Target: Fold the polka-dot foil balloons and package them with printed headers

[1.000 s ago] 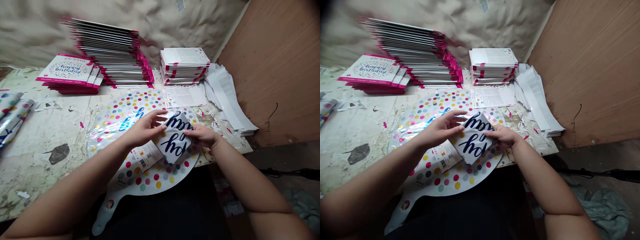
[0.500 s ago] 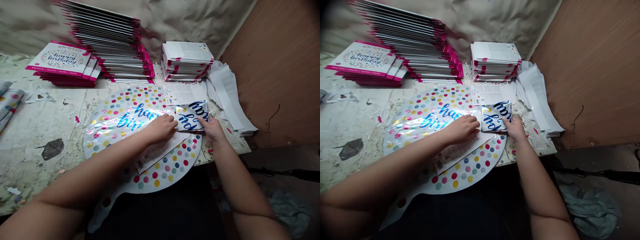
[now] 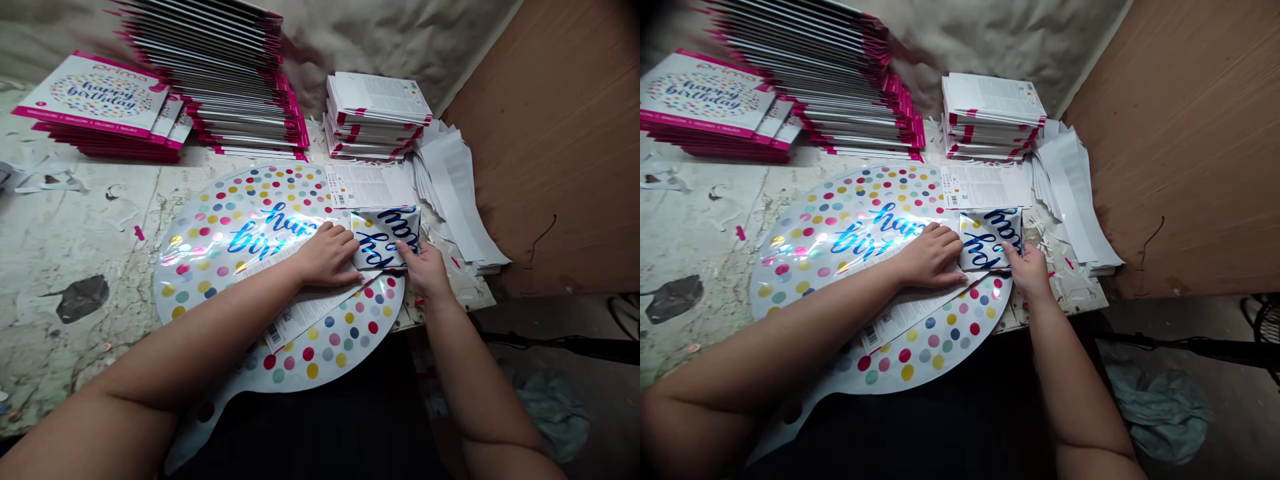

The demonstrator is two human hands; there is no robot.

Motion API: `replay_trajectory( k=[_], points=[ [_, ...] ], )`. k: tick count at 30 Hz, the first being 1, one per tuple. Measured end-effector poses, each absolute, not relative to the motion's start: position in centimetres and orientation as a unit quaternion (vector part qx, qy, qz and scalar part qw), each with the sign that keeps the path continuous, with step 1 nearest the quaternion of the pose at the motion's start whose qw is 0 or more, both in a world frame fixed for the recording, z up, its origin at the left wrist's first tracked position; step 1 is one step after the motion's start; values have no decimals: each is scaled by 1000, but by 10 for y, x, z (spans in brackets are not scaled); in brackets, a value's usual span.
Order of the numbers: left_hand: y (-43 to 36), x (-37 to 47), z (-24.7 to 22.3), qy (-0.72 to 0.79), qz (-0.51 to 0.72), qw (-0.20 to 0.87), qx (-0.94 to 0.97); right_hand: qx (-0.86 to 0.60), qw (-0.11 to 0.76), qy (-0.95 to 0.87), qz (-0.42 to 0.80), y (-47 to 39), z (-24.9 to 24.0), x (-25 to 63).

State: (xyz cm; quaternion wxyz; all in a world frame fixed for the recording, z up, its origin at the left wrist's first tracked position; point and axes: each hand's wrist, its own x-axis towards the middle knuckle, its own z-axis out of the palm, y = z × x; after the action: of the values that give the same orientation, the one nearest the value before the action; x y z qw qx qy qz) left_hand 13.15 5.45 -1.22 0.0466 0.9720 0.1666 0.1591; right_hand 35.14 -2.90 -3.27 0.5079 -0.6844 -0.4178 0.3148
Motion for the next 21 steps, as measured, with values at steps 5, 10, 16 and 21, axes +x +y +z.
replay_trajectory(
  k=[5,10,16,21],
  points=[
    [47,129,-2,134,176,33,975,-636,476,-399,458,-26,-18,359],
    [42,130,-1,101,183,10,978,-619,398,-411,538,-20,4,358],
    [43,128,-1,110,182,-1,977,-611,442,-420,506,-14,7,339],
    [44,126,1,116,170,2,979,-607,406,-543,413,-12,-3,314]
  ],
)
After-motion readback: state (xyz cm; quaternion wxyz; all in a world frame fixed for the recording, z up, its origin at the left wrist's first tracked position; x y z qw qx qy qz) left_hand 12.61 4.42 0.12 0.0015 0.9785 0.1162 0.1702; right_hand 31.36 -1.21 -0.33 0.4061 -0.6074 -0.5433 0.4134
